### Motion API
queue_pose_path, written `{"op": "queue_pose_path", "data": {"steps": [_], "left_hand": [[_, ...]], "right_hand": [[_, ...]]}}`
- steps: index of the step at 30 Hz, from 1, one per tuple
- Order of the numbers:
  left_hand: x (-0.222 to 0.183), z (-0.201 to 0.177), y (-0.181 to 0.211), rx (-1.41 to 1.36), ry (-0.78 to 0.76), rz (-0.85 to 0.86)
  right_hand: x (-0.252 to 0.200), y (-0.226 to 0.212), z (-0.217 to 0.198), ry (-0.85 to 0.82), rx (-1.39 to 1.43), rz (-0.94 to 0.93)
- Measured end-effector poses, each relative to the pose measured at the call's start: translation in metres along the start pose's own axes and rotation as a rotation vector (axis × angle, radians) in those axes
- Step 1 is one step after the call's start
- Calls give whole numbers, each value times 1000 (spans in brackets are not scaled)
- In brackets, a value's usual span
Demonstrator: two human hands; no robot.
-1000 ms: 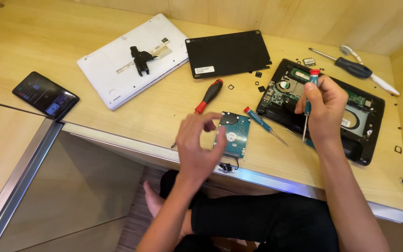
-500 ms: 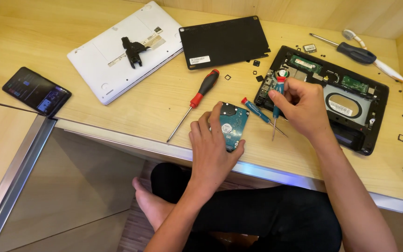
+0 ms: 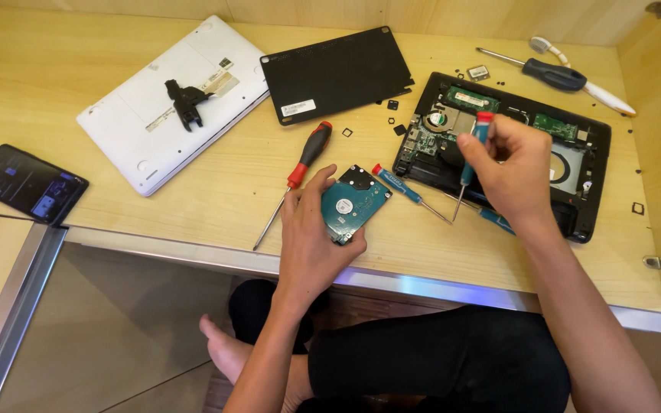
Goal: Reinstalling internal components like the hard drive and RAM into a laptop chassis and securing them with screws.
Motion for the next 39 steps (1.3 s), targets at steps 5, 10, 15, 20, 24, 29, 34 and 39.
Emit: {"op": "queue_pose_path", "data": {"steps": [5,10,15,20,24,29,34,39], "left_hand": [[-6,-4,-1,-67,82,-40],[-7,-6,-1,-149,185,-55],[-13,-5,-12,-306,290,-134],[-16,-3,-16,-351,315,-103],[-17,-3,-12,-322,324,-74],[-17,-9,6,-334,385,-129],[-17,-9,8,-344,390,-129],[-13,-5,8,-213,326,168]], "right_hand": [[-1,-16,-3,72,215,-3],[-15,-37,30,-108,209,-6],[-14,-71,44,-383,252,-94],[-15,-69,43,-437,88,-236],[-24,-58,53,-562,-1,-295],[-31,-63,57,-661,-161,-350],[-33,-63,59,-678,-177,-423],[-28,-85,46,-402,-95,-513]]}}
Point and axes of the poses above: each hand's wrist, its own x-axis towards the middle knuckle, its own z-axis out of the palm, y = z × x, the point moved 2 cm from there along x, towards the middle knuckle, and after that the axes turned 5 degrees about x, right-handed, at the moved point
